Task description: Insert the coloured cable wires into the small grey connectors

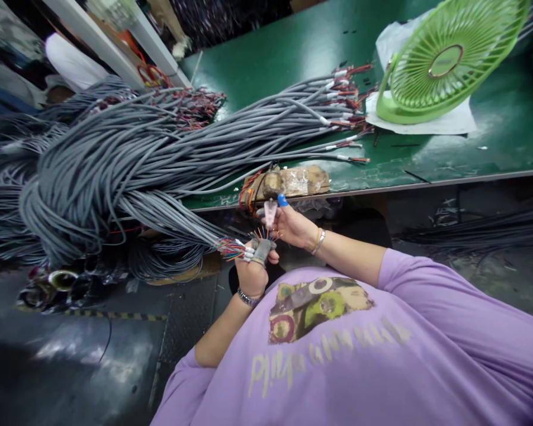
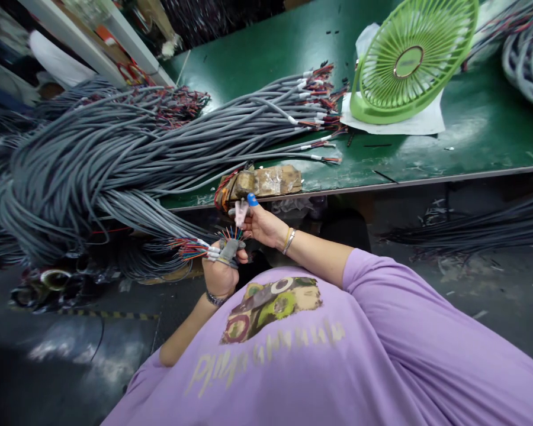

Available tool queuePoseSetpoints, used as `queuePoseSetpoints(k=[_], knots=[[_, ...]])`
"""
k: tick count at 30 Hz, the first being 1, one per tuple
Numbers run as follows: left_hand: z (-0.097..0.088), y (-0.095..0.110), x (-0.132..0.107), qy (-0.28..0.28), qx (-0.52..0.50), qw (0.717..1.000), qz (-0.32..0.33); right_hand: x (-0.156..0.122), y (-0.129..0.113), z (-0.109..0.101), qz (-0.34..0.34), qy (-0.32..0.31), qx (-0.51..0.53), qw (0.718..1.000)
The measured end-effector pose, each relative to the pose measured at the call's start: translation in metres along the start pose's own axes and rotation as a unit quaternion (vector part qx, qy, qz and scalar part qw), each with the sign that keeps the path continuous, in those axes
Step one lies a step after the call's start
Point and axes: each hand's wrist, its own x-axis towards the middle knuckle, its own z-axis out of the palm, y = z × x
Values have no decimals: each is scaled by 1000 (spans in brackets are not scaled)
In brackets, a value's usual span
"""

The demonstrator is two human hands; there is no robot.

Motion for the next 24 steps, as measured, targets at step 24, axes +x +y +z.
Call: queuePoseSetpoints(k=[24], knots=[[8,0,8,31,1,999,-14,4,7,-4,-170,62,-161,970]])
